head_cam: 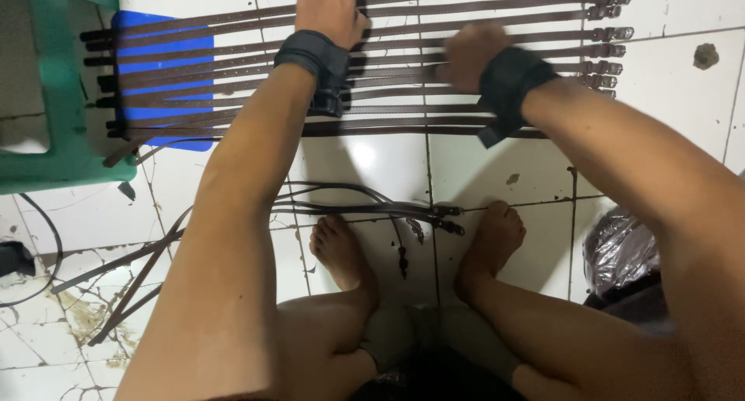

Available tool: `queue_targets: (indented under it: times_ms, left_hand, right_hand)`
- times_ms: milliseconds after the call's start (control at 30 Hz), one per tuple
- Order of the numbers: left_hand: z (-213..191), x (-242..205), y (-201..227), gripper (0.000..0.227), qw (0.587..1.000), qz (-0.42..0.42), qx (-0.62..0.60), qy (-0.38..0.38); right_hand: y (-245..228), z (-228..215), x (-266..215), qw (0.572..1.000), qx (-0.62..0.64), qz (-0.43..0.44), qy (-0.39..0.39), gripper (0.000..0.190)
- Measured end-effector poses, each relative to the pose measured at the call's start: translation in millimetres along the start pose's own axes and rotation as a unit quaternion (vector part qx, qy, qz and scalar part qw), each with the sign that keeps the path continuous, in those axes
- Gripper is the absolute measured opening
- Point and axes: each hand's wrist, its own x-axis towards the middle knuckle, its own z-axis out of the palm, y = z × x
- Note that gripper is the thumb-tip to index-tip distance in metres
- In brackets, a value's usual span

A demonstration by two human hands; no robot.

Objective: The person organizes and aligns finished leather straps on the floor.

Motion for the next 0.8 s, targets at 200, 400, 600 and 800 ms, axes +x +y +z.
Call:
queue_targets:
  times_ms: [200, 400, 600, 800]
  left_hand:
    - [6, -1, -32, 0.033, 0.996, -0.064, 0.065, 0.023]
    - [14, -8, -38, 0.036, 0.993, -0.07, 0.081, 0.055]
    - [15, -4, -31, 0.038, 0.992, -0.107, 0.066, -0.01]
    - [16, -12, -36, 0.035, 0.992, -0.11, 0.066, -0.001]
  right_hand:
    - [-73, -2, -19, 0.94, 0.037, -0.324, 0.095, 0.051]
    - [-126, -26, -29, 0.902, -0.052, -0.419, 0.09, 0.075]
    - [-131, -36, -20, 0.924, -0.105, -0.351, 0.112, 0.058]
    - [-122, -33, -33, 0.898, -0.126, -0.397, 0.143, 0.065]
